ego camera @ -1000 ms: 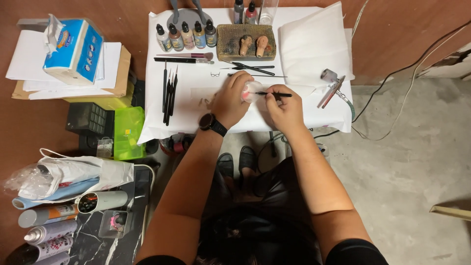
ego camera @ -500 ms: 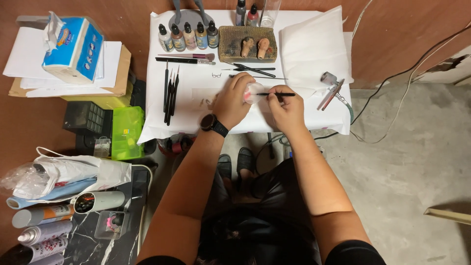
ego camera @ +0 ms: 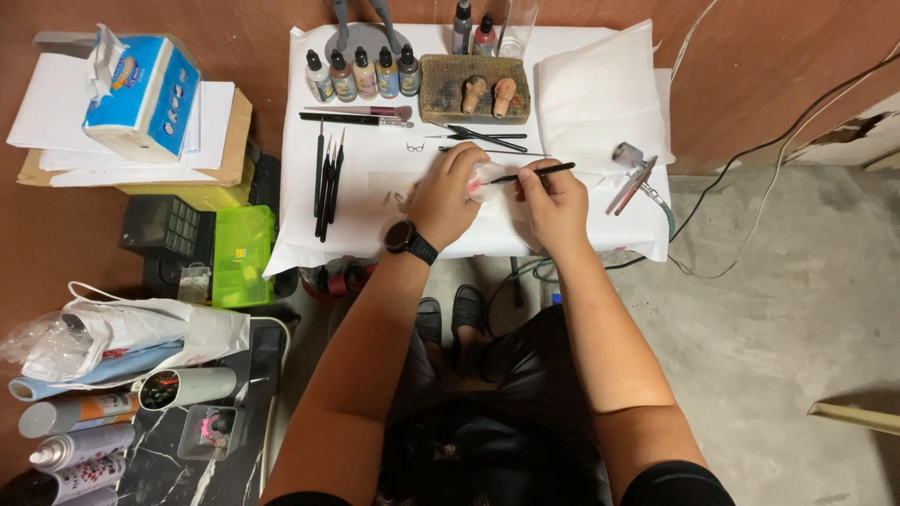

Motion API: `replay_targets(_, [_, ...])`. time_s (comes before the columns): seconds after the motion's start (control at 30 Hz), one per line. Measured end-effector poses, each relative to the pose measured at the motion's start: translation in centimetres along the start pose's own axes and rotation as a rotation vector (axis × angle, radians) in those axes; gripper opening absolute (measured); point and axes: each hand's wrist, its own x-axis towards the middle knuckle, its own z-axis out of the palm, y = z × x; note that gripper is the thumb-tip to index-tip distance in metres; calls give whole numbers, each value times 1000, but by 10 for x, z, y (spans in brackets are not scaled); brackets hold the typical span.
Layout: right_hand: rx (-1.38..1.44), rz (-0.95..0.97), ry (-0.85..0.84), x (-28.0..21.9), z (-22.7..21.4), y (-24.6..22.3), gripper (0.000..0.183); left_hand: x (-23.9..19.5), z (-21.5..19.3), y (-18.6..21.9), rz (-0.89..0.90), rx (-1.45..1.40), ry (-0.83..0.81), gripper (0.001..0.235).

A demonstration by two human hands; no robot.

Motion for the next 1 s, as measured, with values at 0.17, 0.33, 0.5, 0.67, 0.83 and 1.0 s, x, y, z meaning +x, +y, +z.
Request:
replay_targets(0.17, [-18, -8, -4, -2, 4, -3, 8, -1, 1, 0, -11, 2, -7, 56])
replay_targets(0.33, [-52, -32, 12, 1, 4, -5, 9, 0, 5, -2, -4, -10, 6, 54])
replay_targets(0.5, [-70, -40, 16, 3, 4, 0, 9, 0, 4, 0, 9, 1, 28, 52])
replay_targets(0.67, [-112, -61, 1, 1, 3, -5, 8, -3, 0, 6, 11, 44, 17, 54])
replay_targets(0.83, [-85, -30, -8, -2, 5, -5, 10, -3, 0, 6, -22, 70, 12, 54])
replay_targets(1.0, [-68, -13, 6, -4, 8, -7, 11, -1, 1, 4, -31, 47, 2, 53])
